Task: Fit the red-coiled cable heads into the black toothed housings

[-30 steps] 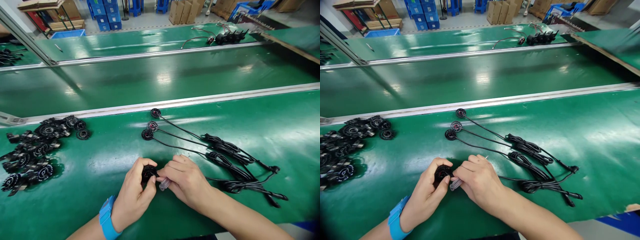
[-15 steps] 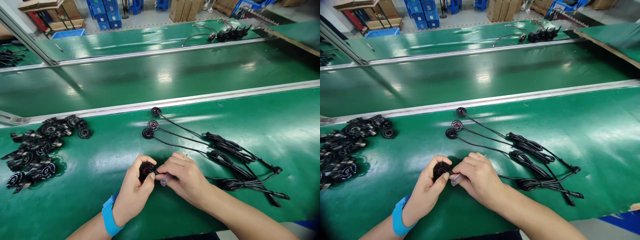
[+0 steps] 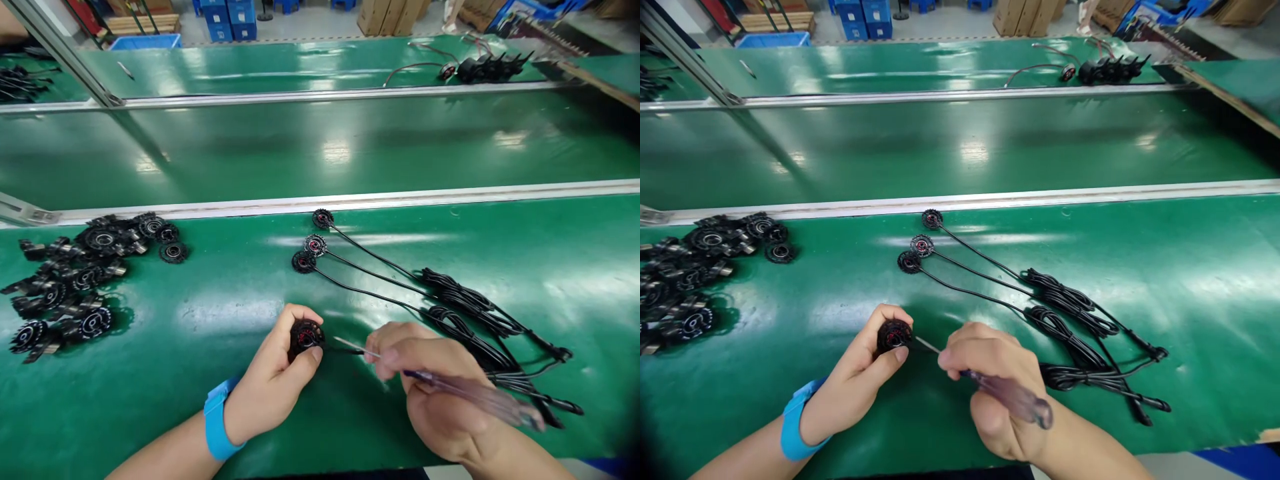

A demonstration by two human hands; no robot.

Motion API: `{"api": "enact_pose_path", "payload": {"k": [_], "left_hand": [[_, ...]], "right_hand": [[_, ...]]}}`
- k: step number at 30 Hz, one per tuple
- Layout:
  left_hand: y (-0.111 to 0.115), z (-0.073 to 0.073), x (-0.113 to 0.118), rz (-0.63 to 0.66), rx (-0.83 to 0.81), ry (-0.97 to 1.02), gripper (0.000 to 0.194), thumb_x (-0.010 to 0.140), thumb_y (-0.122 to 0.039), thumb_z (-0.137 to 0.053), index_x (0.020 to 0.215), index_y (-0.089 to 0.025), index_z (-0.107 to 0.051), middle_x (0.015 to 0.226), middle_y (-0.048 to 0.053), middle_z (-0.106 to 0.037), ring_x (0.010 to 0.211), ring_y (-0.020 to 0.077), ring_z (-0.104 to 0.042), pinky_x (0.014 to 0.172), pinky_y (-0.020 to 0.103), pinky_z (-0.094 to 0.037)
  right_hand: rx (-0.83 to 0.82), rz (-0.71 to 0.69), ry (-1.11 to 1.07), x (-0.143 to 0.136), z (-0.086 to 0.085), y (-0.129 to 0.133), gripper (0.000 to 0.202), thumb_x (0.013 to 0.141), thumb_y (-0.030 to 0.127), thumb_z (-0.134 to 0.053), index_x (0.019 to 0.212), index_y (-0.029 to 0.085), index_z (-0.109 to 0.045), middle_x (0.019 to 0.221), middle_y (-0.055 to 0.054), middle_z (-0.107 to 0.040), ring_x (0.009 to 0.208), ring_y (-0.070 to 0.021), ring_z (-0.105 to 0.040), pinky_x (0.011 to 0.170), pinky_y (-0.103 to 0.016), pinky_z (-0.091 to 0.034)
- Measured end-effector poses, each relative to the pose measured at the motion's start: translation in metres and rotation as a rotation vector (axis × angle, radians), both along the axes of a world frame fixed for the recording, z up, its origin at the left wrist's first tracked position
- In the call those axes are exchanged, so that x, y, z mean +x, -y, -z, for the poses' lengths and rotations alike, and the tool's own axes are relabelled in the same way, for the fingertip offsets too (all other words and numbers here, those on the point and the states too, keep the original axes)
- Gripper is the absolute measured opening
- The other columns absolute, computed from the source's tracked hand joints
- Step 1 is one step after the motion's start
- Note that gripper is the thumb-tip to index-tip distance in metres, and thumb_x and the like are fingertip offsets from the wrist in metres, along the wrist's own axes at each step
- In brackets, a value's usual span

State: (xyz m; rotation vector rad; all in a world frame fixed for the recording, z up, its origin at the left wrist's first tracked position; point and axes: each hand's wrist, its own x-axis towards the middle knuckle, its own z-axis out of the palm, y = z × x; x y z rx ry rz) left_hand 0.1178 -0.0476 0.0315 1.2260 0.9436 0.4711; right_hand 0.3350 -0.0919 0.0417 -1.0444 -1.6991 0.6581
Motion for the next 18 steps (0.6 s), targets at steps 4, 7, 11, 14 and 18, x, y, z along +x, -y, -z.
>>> {"api": "enact_pose_path", "payload": {"k": [4,7,11,14,18], "left_hand": [[0.002,-0.003,0.001,0.004,0.064,0.009,0.018,0.096,-0.02,-0.049,0.113,-0.027,-0.048,0.085,-0.002,-0.045,0.07,0.0154,-0.041,0.063,0.028,-0.037],[0.003,-0.003,0.0,0.001,0.062,0.017,0.019,0.096,-0.018,-0.049,0.113,-0.027,-0.048,0.085,-0.002,-0.045,0.072,0.0155,-0.042,0.064,0.028,-0.037],[0.003,-0.003,-0.001,-0.013,0.065,0.015,0.019,0.096,-0.018,-0.048,0.114,-0.026,-0.048,0.086,-0.002,-0.047,0.075,0.0161,-0.043,0.066,0.029,-0.037],[0.002,-0.003,-0.001,-0.023,0.071,0.01,0.02,0.096,-0.018,-0.048,0.114,-0.026,-0.048,0.087,-0.002,-0.047,0.074,0.0158,-0.043,0.066,0.029,-0.037],[0.002,-0.004,-0.001,-0.017,0.037,0.056,0.019,0.098,-0.018,-0.048,0.114,-0.028,-0.048,0.085,-0.003,-0.047,0.071,0.0147,-0.042,0.063,0.028,-0.037]], "right_hand": [[-0.042,-0.052,-0.079,-0.012,-0.004,-0.004,0.008,0.101,0.031,-0.059,0.097,0.024,-0.056,0.072,0.0,-0.061,0.065,-0.0154,-0.065,0.06,-0.03,-0.058],[-0.031,-0.073,-0.003,-0.015,-0.008,-0.008,0.006,0.102,0.028,-0.056,0.103,0.023,-0.06,0.074,-0.003,-0.066,0.071,-0.0174,-0.069,0.063,-0.03,-0.06],[-0.018,-0.141,0.077,-0.013,-0.012,-0.014,0.015,0.101,0.023,-0.052,0.104,0.019,-0.066,0.079,-0.005,-0.069,0.076,-0.0172,-0.069,0.068,-0.03,-0.06],[-0.041,-0.128,0.131,-0.013,-0.01,-0.016,0.014,0.099,0.027,-0.059,0.095,0.019,-0.069,0.086,-0.006,-0.069,0.078,-0.0161,-0.068,0.07,-0.028,-0.061],[-0.06,-0.091,0.187,-0.015,-0.001,-0.016,0.012,0.094,0.014,-0.065,0.103,0.021,-0.071,0.102,-0.006,-0.071,0.083,-0.0126,-0.072,0.072,-0.021,-0.062]]}}
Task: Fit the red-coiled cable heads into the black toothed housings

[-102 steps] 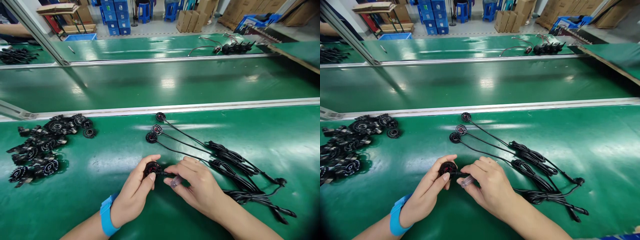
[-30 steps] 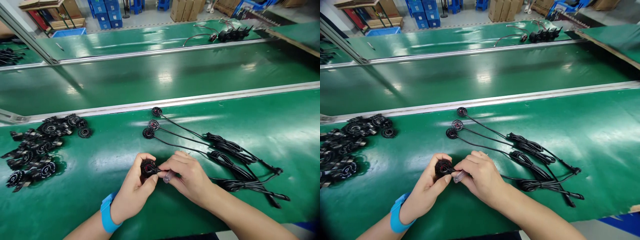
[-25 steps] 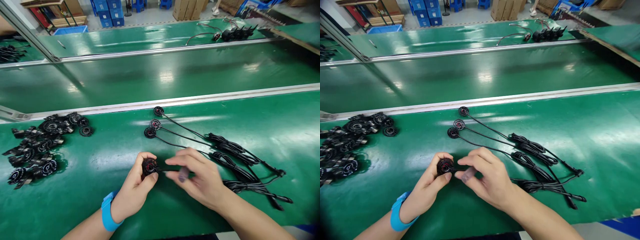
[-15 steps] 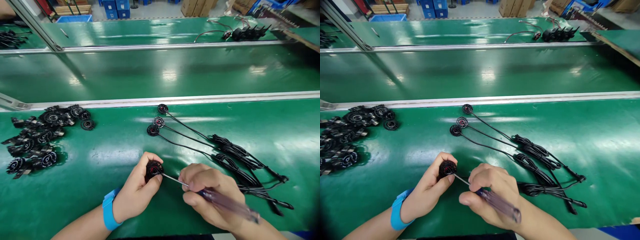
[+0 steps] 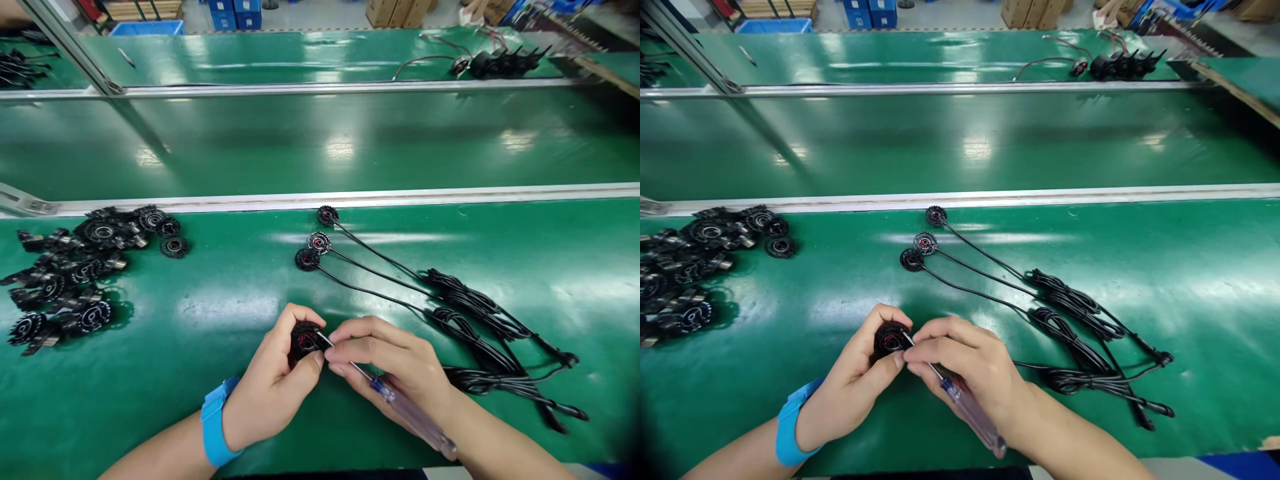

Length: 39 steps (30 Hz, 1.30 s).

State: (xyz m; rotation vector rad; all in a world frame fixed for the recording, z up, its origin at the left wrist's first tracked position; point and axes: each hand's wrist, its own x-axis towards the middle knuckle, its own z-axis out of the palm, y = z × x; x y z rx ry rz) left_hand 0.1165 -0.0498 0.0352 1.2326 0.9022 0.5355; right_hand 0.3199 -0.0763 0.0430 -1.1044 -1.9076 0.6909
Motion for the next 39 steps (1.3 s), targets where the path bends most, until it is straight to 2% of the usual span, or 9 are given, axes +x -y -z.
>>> {"api": "enact_pose_path", "payload": {"k": [4,10,17,21,26,32,39], "left_hand": [[-0.001,0.0,0.0,0.005,0.003,-0.003,0.019,0.098,-0.018,-0.049,0.115,-0.028,-0.048,0.084,-0.003,-0.047,0.071,0.0146,-0.041,0.062,0.027,-0.037],[-0.001,0.0,0.001,-0.01,0.036,-0.042,0.02,0.097,-0.017,-0.048,0.113,-0.027,-0.048,0.083,-0.003,-0.047,0.069,0.0142,-0.041,0.061,0.027,-0.037],[0.002,0.0,0.0,-0.007,0.13,-0.13,0.022,0.097,-0.016,-0.047,0.115,-0.027,-0.046,0.079,-0.005,-0.047,0.066,0.0136,-0.044,0.061,0.027,-0.038],[0.002,-0.002,0.001,0.008,0.122,-0.145,0.02,0.097,-0.015,-0.045,0.113,-0.026,-0.045,0.076,-0.006,-0.045,0.064,0.0133,-0.043,0.059,0.026,-0.037],[0.002,-0.002,0.003,0.041,0.129,-0.179,0.02,0.094,-0.013,-0.046,0.11,-0.026,-0.045,0.074,-0.007,-0.044,0.063,0.0129,-0.042,0.059,0.026,-0.037],[0.003,0.001,0.004,0.086,0.147,-0.242,0.024,0.093,-0.013,-0.049,0.111,-0.027,-0.046,0.082,-0.006,-0.05,0.069,0.0137,-0.046,0.063,0.027,-0.039],[0.003,-0.002,0.004,0.136,0.156,-0.278,0.021,0.092,-0.013,-0.049,0.109,-0.025,-0.048,0.091,-0.002,-0.055,0.08,0.0168,-0.051,0.071,0.03,-0.04]], "right_hand": [[0.083,0.007,-0.018,-0.001,0.001,-0.001,0.019,0.088,0.005,-0.068,0.101,0.018,-0.069,0.097,-0.005,-0.077,0.087,-0.0131,-0.075,0.078,-0.02,-0.063],[0.065,0.003,-0.051,-0.003,-0.003,0.0,0.017,0.086,0.007,-0.07,0.093,0.021,-0.064,0.09,-0.004,-0.078,0.086,-0.0163,-0.078,0.076,-0.021,-0.065],[0.115,-0.015,-0.043,-0.005,-0.001,-0.001,0.017,0.088,0.003,-0.067,0.094,0.019,-0.064,0.092,-0.005,-0.079,0.091,-0.0161,-0.077,0.085,-0.023,-0.064],[0.106,-0.033,-0.055,-0.005,0.0,-0.002,0.016,0.087,0.002,-0.066,0.092,0.017,-0.064,0.094,-0.006,-0.079,0.09,-0.016,-0.077,0.086,-0.023,-0.064],[0.01,-0.049,-0.063,-0.002,0.0,0.0,0.013,0.089,0.005,-0.067,0.092,0.018,-0.064,0.091,-0.005,-0.078,0.091,-0.0143,-0.077,0.087,-0.021,-0.062],[-0.225,-0.091,-0.132,0.004,0.001,0.004,0.011,0.091,0.011,-0.069,0.094,0.02,-0.063,0.1,-0.001,-0.077,0.097,-0.0108,-0.074,0.086,-0.016,-0.058],[-0.44,-0.097,-0.199,0.007,-0.002,-0.001,0.008,0.092,0.015,-0.067,0.087,0.021,-0.065,0.089,0.002,-0.075,0.088,-0.0113,-0.074,0.077,-0.019,-0.057]]}}
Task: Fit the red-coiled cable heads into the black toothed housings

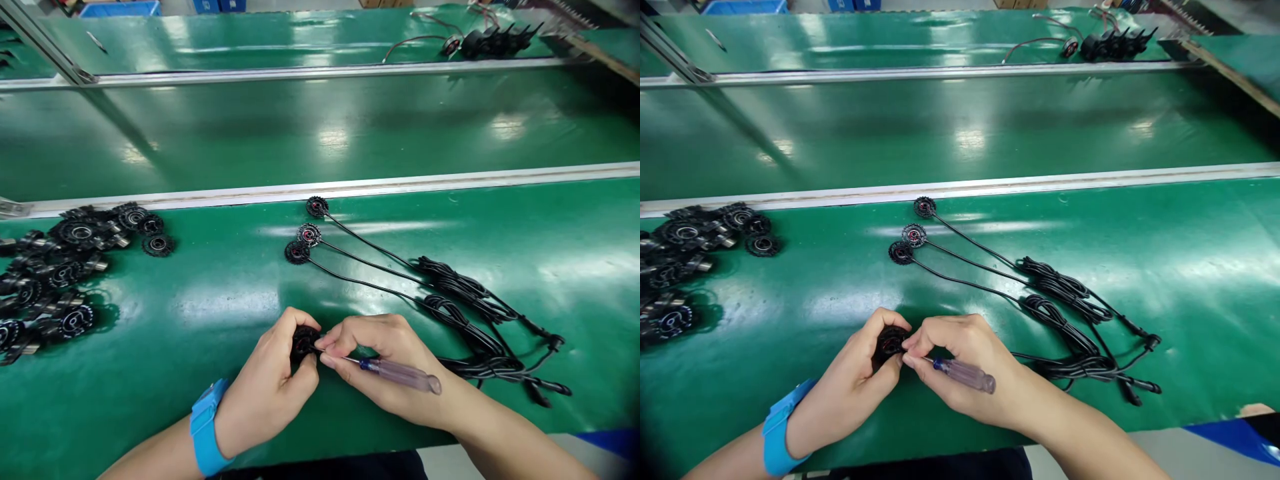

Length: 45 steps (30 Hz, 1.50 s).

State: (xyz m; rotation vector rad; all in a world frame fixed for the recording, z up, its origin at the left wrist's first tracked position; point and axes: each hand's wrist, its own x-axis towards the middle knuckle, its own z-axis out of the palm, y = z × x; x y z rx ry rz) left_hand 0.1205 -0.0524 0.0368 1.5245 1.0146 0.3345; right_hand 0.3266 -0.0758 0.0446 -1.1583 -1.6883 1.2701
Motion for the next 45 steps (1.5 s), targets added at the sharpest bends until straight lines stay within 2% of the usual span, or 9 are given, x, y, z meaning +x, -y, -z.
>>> {"api": "enact_pose_path", "payload": {"k": [11,15,18,22,25,31,34,39,45], "left_hand": [[-0.005,0.004,-0.004,0.024,-0.11,0.063,0.017,0.097,-0.018,-0.049,0.112,-0.026,-0.045,0.089,-0.003,-0.049,0.076,0.0154,-0.046,0.067,0.029,-0.039],[-0.007,0.007,-0.008,-0.056,-0.192,0.196,0.021,0.102,-0.028,-0.053,0.12,-0.029,-0.043,0.088,-0.003,-0.046,0.073,0.0131,-0.043,0.066,0.027,-0.038],[-0.009,0.009,-0.007,-0.082,-0.298,0.311,0.027,0.101,-0.034,-0.059,0.125,-0.03,-0.045,0.087,-0.004,-0.05,0.071,0.0108,-0.048,0.066,0.025,-0.043],[-0.016,0.011,-0.008,-0.067,-0.466,0.472,0.039,0.093,-0.03,-0.074,0.126,-0.031,-0.052,0.098,-0.002,-0.055,0.079,0.009,-0.058,0.072,0.022,-0.05],[-0.022,0.014,-0.009,-0.018,-0.571,0.576,0.049,0.087,-0.021,-0.081,0.128,-0.032,-0.056,0.098,-0.003,-0.056,0.08,0.0067,-0.057,0.074,0.018,-0.049],[-0.023,0.015,-0.008,0.016,-0.677,0.662,0.048,0.088,-0.021,-0.08,0.127,-0.031,-0.054,0.099,-0.001,-0.062,0.085,0.0097,-0.066,0.075,0.019,-0.051],[-0.021,0.016,-0.007,0.03,-0.682,0.694,0.042,0.088,-0.024,-0.081,0.122,-0.028,-0.056,0.099,0.0,-0.065,0.087,0.0097,-0.067,0.077,0.019,-0.052],[-0.021,0.021,-0.005,0.071,-0.677,0.655,0.043,0.09,-0.033,-0.078,0.129,-0.027,-0.061,0.114,0.004,-0.068,0.095,0.0115,-0.065,0.089,0.025,-0.055],[-0.021,0.027,-0.004,0.041,-0.652,0.63,0.042,0.09,-0.034,-0.079,0.129,-0.027,-0.064,0.115,0.005,-0.068,0.096,0.0133,-0.065,0.086,0.024,-0.058]], "right_hand": [[-0.058,0.016,-0.024,0.003,0.0,-0.002,0.005,0.091,0.018,-0.07,0.088,0.022,-0.067,0.092,0.002,-0.077,0.088,-0.0124,-0.075,0.078,-0.021,-0.058],[0.079,0.167,-0.103,0.001,-0.004,0.001,0.012,0.091,0.012,-0.066,0.096,0.023,-0.063,0.099,0.0,-0.075,0.089,-0.0124,-0.074,0.077,-0.022,-0.06],[0.279,0.253,0.023,-0.001,-0.005,0.001,0.029,0.091,0.005,-0.058,0.113,0.024,-0.06,0.097,-0.001,-0.074,0.085,-0.0127,-0.073,0.077,-0.023,-0.061],[0.636,0.168,0.227,0.001,-0.003,-0.004,0.034,0.088,0.002,-0.05,0.114,0.016,-0.067,0.092,-0.007,-0.067,0.083,-0.0163,-0.067,0.072,-0.03,-0.058],[0.731,0.104,0.34,0.008,-0.001,-0.007,0.036,0.088,0.002,-0.048,0.111,0.017,-0.071,0.089,-0.006,-0.059,0.079,-0.0164,-0.059,0.068,-0.033,-0.053],[0.727,-0.008,0.43,0.02,-0.003,-0.011,0.033,0.094,0.005,-0.049,0.115,0.019,-0.07,0.089,-0.005,-0.055,0.081,-0.0161,-0.054,0.07,-0.032,-0.049],[0.695,-0.043,0.421,0.022,-0.004,-0.014,0.032,0.095,0.006,-0.05,0.113,0.022,-0.071,0.09,-0.004,-0.055,0.08,-0.0159,-0.053,0.069,-0.031,-0.047],[0.662,-0.123,0.4,0.027,-0.003,-0.017,0.035,0.095,0.005,-0.047,0.112,0.023,-0.073,0.088,-0.004,-0.054,0.081,-0.016,-0.049,0.07,-0.03,-0.045],[0.68,-0.154,0.5,0.027,-0.003,-0.016,0.035,0.104,0.015,-0.041,0.118,0.025,-0.072,0.087,-0.005,-0.053,0.08,-0.0191,-0.044,0.07,-0.033,-0.04]]}}
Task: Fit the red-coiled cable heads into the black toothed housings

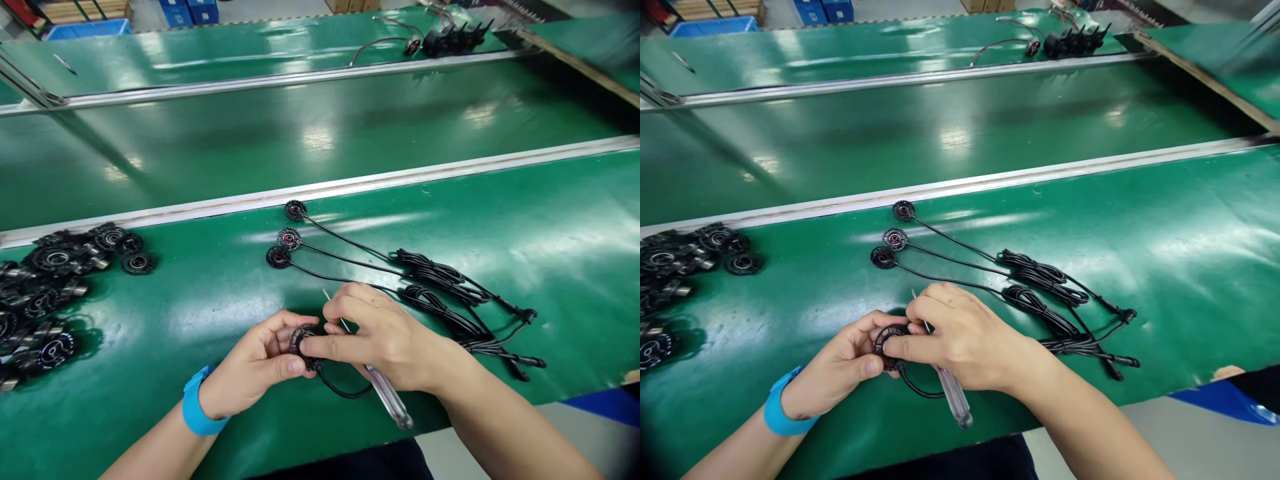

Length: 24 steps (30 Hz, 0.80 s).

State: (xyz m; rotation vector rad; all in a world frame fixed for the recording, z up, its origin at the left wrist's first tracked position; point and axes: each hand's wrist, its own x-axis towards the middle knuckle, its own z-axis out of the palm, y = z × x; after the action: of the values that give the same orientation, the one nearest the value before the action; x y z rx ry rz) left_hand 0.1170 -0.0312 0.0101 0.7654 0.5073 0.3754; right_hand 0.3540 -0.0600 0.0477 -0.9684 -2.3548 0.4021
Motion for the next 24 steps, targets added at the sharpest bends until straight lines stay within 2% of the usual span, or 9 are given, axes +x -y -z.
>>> {"api": "enact_pose_path", "payload": {"k": [2,6,8,12,15,18,21,24], "left_hand": [[0.001,0.001,0.001,-0.039,0.004,-0.016,0.043,0.089,-0.033,-0.08,0.129,-0.027,-0.065,0.109,0.004,-0.069,0.095,0.0129,-0.066,0.085,0.024,-0.058],[0.005,0.003,0.004,-0.079,0.016,-0.054,0.04,0.088,-0.03,-0.08,0.126,-0.028,-0.067,0.103,0.003,-0.069,0.093,0.0127,-0.066,0.085,0.024,-0.058],[0.005,0.003,0.004,-0.087,0.005,-0.053,0.041,0.087,-0.03,-0.081,0.126,-0.028,-0.067,0.103,0.003,-0.069,0.092,0.013,-0.066,0.084,0.024,-0.059],[0.003,0.002,0.001,-0.121,0.001,-0.057,0.044,0.086,-0.034,-0.082,0.127,-0.028,-0.067,0.105,0.004,-0.068,0.093,0.014,-0.065,0.082,0.023,-0.059],[0.004,0.002,0.002,-0.135,0.023,-0.081,0.041,0.086,-0.032,-0.082,0.125,-0.027,-0.068,0.103,0.004,-0.068,0.093,0.0144,-0.065,0.082,0.024,-0.059],[0.006,0.004,0.005,-0.11,0.016,-0.109,0.04,0.087,-0.03,-0.081,0.124,-0.025,-0.067,0.104,0.004,-0.068,0.094,0.0157,-0.066,0.083,0.026,-0.059],[0.006,0.006,0.006,-0.117,0.0,-0.101,0.04,0.088,-0.03,-0.081,0.125,-0.026,-0.067,0.105,0.004,-0.068,0.094,0.0145,-0.066,0.083,0.024,-0.059],[0.006,0.005,0.005,-0.151,-0.005,-0.068,0.043,0.087,-0.032,-0.082,0.127,-0.029,-0.067,0.106,0.002,-0.067,0.091,0.012,-0.064,0.082,0.022,-0.06]], "right_hand": [[-0.003,0.039,0.036,-0.004,0.0,0.002,0.036,0.103,0.013,-0.04,0.117,0.024,-0.072,0.083,-0.005,-0.052,0.077,-0.0194,-0.041,0.067,-0.032,-0.037],[-0.078,0.088,0.061,-0.01,0.002,0.004,0.03,0.099,0.013,-0.044,0.098,0.017,-0.073,0.077,-0.004,-0.048,0.072,-0.019,-0.036,0.062,-0.031,-0.034],[-0.069,0.072,0.044,-0.009,0.003,0.004,0.029,0.1,0.013,-0.044,0.1,0.018,-0.073,0.078,-0.004,-0.049,0.073,-0.0187,-0.037,0.063,-0.031,-0.035],[0.044,0.042,0.046,-0.007,0.003,0.002,0.036,0.102,0.011,-0.04,0.118,0.022,-0.071,0.081,-0.004,-0.052,0.075,-0.019,-0.039,0.066,-0.031,-0.035],[0.024,0.088,0.079,-0.01,0.004,0.002,0.033,0.101,0.014,-0.042,0.113,0.019,-0.072,0.076,-0.004,-0.05,0.073,-0.0193,-0.037,0.064,-0.031,-0.033],[-0.09,0.092,0.068,-0.012,0.006,0.003,0.028,0.099,0.015,-0.045,0.101,0.017,-0.073,0.075,-0.003,-0.049,0.071,-0.0187,-0.037,0.063,-0.031,-0.035],[-0.188,0.064,-0.092,-0.011,0.009,0.002,0.026,0.097,0.012,-0.047,0.105,0.017,-0.071,0.078,-0.003,-0.052,0.071,-0.0168,-0.042,0.066,-0.031,-0.042],[-0.117,0.101,-0.338,-0.01,0.011,0.0,0.03,0.095,0.009,-0.048,0.113,0.018,-0.069,0.08,-0.002,-0.053,0.072,-0.0149,-0.049,0.069,-0.031,-0.046]]}}
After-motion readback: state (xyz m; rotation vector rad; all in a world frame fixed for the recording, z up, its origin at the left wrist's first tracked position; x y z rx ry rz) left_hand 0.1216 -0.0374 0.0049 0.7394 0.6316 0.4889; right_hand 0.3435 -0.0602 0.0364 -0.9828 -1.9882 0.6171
